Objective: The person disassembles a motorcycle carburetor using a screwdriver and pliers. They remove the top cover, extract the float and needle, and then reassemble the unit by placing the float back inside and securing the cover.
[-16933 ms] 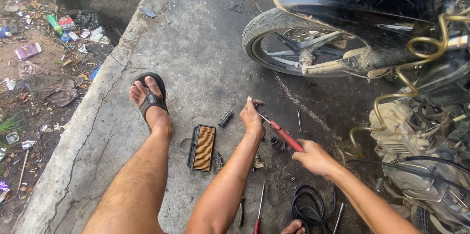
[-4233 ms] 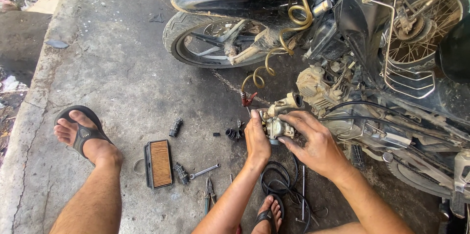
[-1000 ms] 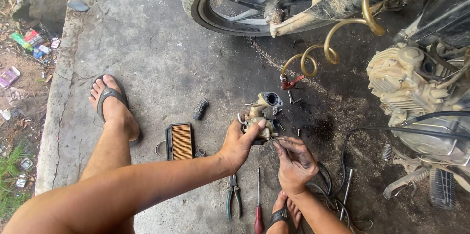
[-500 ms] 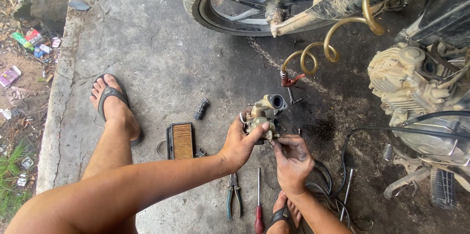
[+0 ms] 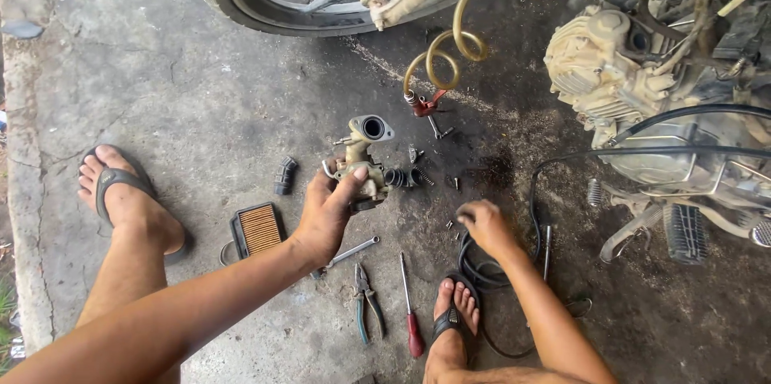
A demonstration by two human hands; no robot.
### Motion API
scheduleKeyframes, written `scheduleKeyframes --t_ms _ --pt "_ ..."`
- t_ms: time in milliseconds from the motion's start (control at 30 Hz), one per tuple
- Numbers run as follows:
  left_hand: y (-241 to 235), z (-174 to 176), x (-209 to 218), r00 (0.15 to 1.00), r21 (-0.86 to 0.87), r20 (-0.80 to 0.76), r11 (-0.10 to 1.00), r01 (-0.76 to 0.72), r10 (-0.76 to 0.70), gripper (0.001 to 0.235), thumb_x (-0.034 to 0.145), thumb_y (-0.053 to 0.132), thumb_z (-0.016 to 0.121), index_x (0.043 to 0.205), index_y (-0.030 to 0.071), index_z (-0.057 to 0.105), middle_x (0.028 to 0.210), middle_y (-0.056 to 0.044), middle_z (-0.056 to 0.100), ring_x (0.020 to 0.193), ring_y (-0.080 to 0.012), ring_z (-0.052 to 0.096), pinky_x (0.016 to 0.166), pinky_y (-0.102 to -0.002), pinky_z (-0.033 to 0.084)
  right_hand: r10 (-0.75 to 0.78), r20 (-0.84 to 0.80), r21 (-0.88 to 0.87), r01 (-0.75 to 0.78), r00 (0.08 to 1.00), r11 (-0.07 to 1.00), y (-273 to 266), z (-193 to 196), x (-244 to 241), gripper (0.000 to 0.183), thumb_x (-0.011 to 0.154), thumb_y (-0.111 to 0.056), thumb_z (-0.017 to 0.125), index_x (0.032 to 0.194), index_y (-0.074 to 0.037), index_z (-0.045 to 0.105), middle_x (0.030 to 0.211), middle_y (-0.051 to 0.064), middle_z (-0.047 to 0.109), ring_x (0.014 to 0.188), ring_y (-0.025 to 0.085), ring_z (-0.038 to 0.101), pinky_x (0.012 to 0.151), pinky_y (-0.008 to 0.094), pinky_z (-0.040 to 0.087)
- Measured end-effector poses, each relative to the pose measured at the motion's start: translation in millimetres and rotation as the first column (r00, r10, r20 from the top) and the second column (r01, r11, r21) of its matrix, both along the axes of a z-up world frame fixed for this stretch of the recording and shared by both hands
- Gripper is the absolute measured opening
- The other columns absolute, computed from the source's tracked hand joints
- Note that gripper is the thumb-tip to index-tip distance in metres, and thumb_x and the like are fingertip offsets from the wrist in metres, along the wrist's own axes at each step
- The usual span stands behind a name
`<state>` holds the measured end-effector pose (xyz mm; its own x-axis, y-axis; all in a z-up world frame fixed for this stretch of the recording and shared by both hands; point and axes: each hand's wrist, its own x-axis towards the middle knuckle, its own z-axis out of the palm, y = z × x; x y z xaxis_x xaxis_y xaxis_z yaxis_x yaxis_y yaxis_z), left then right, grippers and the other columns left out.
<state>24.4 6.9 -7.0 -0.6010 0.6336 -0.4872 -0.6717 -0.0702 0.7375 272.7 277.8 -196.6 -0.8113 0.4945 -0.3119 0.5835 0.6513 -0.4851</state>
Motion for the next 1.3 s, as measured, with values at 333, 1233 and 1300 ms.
scheduleKeyframes --t_ms 333,1233,1300 --pt "-2.9 -2.9 5.0 0.991 -0.027 0.03 0.991 0.13 -0.13 0.048 0.095 0.032 0.067 0.127 0.0 0.054 0.108 -0.009 0.071 0.1 -0.0192 0.07 0.092 -0.036 0.06 0.172 0.049 0.114 -0.177 0.984 0.978 -21.5 -49.6 15.4 0.036 0.088 -0.022 0.075 0.119 -0.004 0.071 0.134 0.025 0.062 0.122 0.04 0.06 0.101 0.046 0.051" --pt "-12.5 -11.2 20.2 0.949 -0.056 -0.123 0.957 0.285 -0.29 0.059 0.088 0.036 0.073 0.134 0.004 0.055 0.119 -0.008 0.07 0.111 -0.0167 0.066 0.099 -0.034 0.054 -0.653 -0.269 -0.953 -0.1 0.708 0.285 -100.3 145.4 -70.8 0.018 0.091 0.003 0.071 0.108 0.001 0.076 0.106 0.012 0.074 0.088 0.024 0.074 0.074 0.034 0.061" --pt "-12.9 -6.4 19.4 0.947 -0.043 -0.085 0.951 0.307 -0.31 0.06 0.088 0.037 0.073 0.134 0.003 0.055 0.12 -0.009 0.069 0.113 -0.0176 0.066 0.102 -0.035 0.053 -0.626 -0.322 -0.934 -0.132 0.71 0.331 -105.8 147.4 -74.3 0.018 0.091 0.007 0.07 0.107 0.002 0.076 0.105 0.012 0.074 0.088 0.023 0.074 0.076 0.035 0.063"
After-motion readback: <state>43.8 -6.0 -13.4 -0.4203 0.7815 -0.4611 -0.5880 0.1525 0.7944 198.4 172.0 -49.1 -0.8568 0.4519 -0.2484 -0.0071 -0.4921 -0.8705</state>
